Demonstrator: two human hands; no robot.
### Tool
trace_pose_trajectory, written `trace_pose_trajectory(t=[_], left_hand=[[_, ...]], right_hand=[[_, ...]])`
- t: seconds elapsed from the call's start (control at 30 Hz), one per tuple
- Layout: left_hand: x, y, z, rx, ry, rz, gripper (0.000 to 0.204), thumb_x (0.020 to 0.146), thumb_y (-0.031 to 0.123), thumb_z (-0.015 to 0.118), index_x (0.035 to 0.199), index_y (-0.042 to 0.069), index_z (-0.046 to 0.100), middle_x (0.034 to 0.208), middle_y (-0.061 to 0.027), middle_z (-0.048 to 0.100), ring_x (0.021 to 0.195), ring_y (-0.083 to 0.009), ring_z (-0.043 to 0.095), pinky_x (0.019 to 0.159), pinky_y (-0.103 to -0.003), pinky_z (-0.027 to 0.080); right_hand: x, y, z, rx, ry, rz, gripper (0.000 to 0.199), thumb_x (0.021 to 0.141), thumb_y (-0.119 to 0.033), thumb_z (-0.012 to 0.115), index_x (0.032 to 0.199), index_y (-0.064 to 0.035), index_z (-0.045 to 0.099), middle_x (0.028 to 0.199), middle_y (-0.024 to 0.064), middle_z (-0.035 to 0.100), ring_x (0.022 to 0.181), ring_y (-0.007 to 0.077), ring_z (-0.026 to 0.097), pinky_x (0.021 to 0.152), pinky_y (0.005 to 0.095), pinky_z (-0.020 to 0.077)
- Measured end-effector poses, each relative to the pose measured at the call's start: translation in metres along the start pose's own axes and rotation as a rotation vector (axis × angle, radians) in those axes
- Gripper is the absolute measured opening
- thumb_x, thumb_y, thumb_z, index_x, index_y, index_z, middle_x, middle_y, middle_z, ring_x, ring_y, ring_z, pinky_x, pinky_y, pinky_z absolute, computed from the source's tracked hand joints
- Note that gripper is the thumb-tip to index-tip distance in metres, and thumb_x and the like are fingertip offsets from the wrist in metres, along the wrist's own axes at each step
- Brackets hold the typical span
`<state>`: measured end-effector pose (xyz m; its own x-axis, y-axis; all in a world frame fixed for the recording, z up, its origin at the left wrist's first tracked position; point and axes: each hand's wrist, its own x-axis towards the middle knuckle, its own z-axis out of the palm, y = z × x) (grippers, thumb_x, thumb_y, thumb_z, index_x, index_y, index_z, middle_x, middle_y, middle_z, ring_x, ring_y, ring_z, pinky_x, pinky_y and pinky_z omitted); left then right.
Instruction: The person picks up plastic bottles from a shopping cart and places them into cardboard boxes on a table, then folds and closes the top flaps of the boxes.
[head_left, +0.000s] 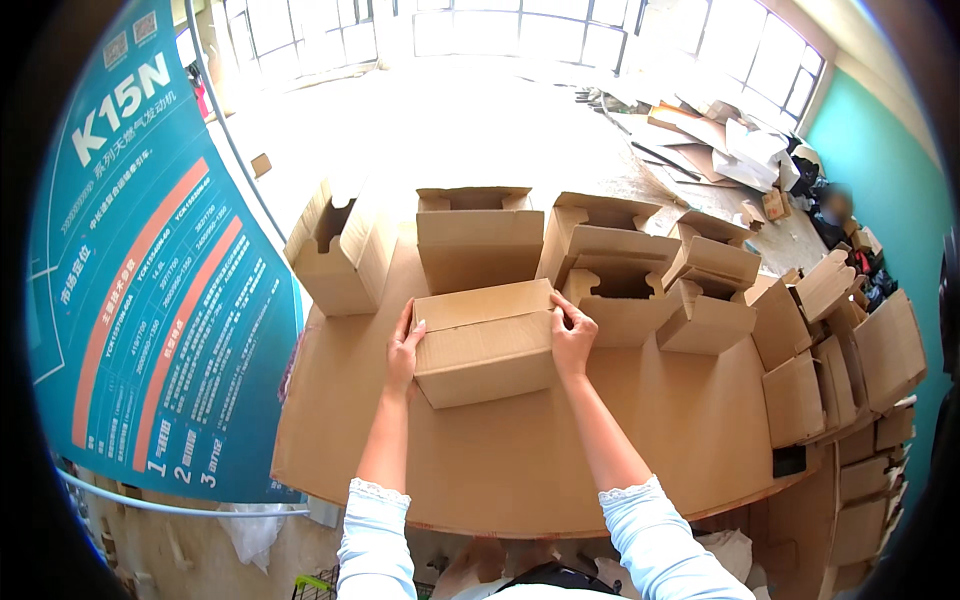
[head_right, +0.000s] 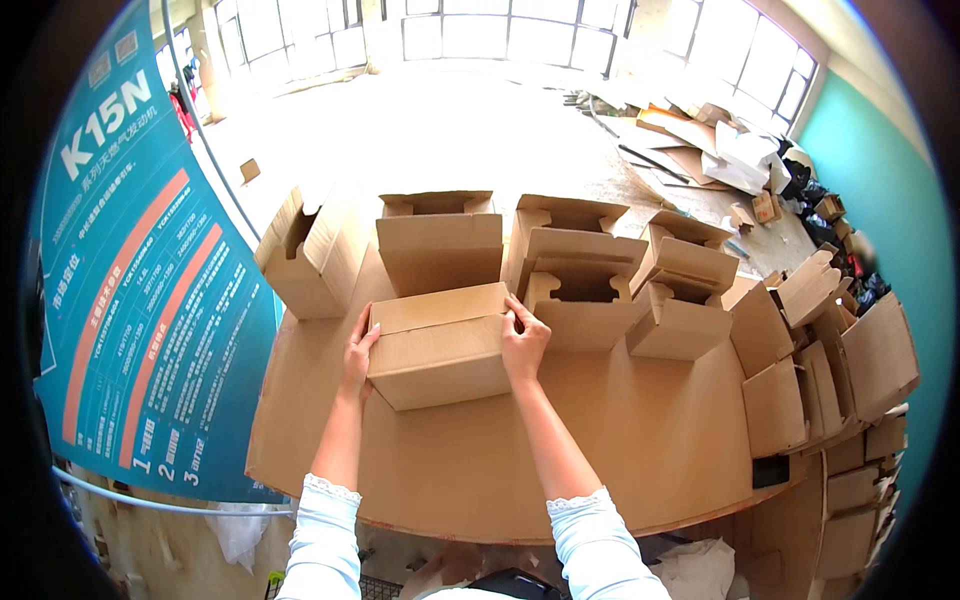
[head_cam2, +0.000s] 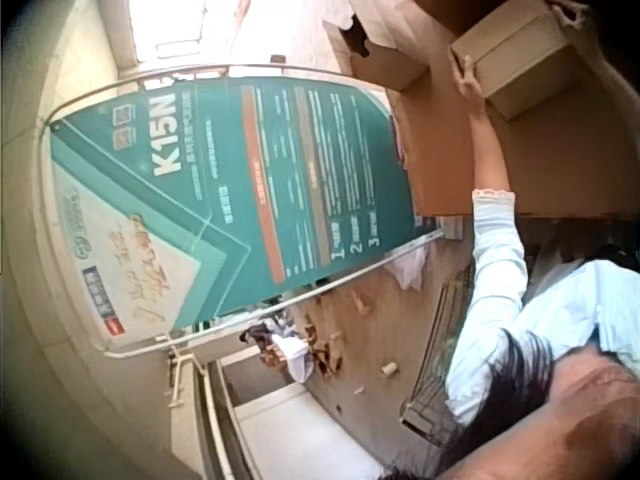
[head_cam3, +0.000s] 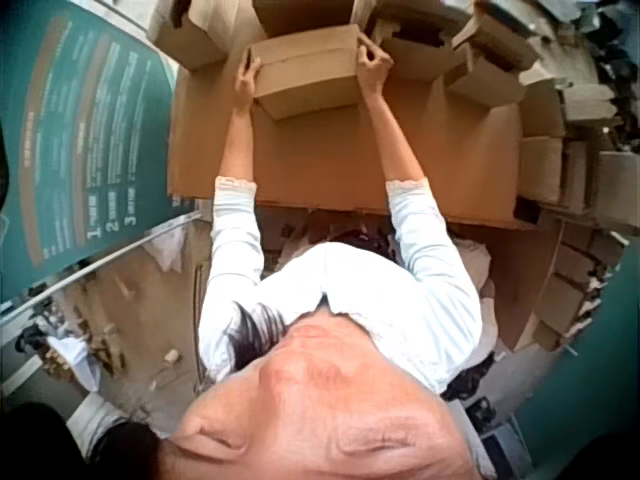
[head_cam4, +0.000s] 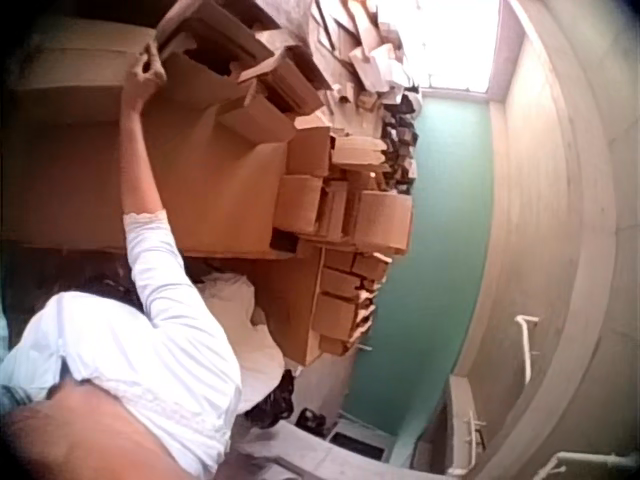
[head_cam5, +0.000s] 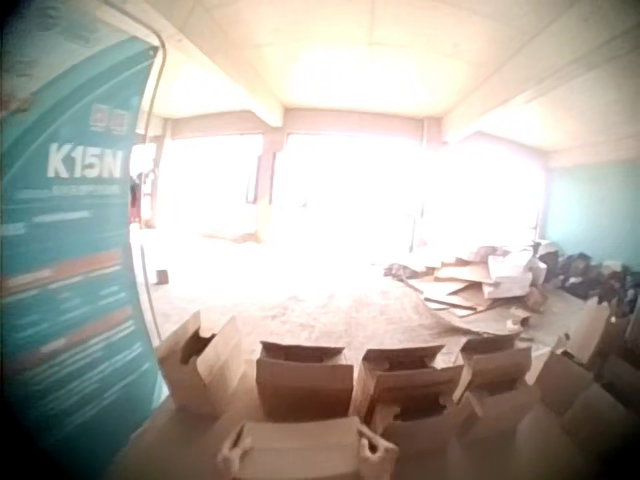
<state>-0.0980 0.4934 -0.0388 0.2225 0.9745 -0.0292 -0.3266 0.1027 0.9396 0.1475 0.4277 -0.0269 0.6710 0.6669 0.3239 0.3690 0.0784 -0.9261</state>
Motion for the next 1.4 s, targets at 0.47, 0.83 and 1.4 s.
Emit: trace_pose_trajectory(t=[0.47,0.83,1.4], left_hand=[[0.097,-0.013,0.006,0.01,-0.131,0.074,0.054,0.093,0.009,0.054,0.144,0.0,0.038,0.142,-0.0123,0.046,0.128,-0.0174,0.047,0.103,-0.028,0.038],[0.117,-0.032,0.003,0.148,0.032,0.278,0.046,0.085,0.005,0.065,0.128,-0.007,0.054,0.12,-0.016,0.063,0.108,-0.0205,0.062,0.09,-0.027,0.05],[0.149,0.066,-0.062,1.21,0.635,0.364,0.032,0.072,0.029,0.08,0.078,0.001,0.065,0.081,-0.0204,0.066,0.081,-0.0377,0.065,0.071,-0.044,0.052]], right_hand=[[0.045,0.014,0.032,-0.13,0.184,-0.072,0.023,0.084,-0.002,0.059,0.105,0.005,0.069,0.107,0.0194,0.068,0.085,0.0232,0.07,0.07,0.0289,0.0528],[0.06,0.024,0.032,-0.424,0.048,-0.273,0.029,0.084,-0.001,0.054,0.11,0.0051,0.065,0.112,0.0223,0.065,0.1,0.0342,0.065,0.09,0.0381,0.0511],[-0.054,-0.09,-0.07,-0.605,-0.408,-0.507,0.049,0.083,0.01,0.049,0.131,0.0029,0.049,0.146,0.0237,0.035,0.137,0.0402,0.032,0.11,0.0438,0.0338]])
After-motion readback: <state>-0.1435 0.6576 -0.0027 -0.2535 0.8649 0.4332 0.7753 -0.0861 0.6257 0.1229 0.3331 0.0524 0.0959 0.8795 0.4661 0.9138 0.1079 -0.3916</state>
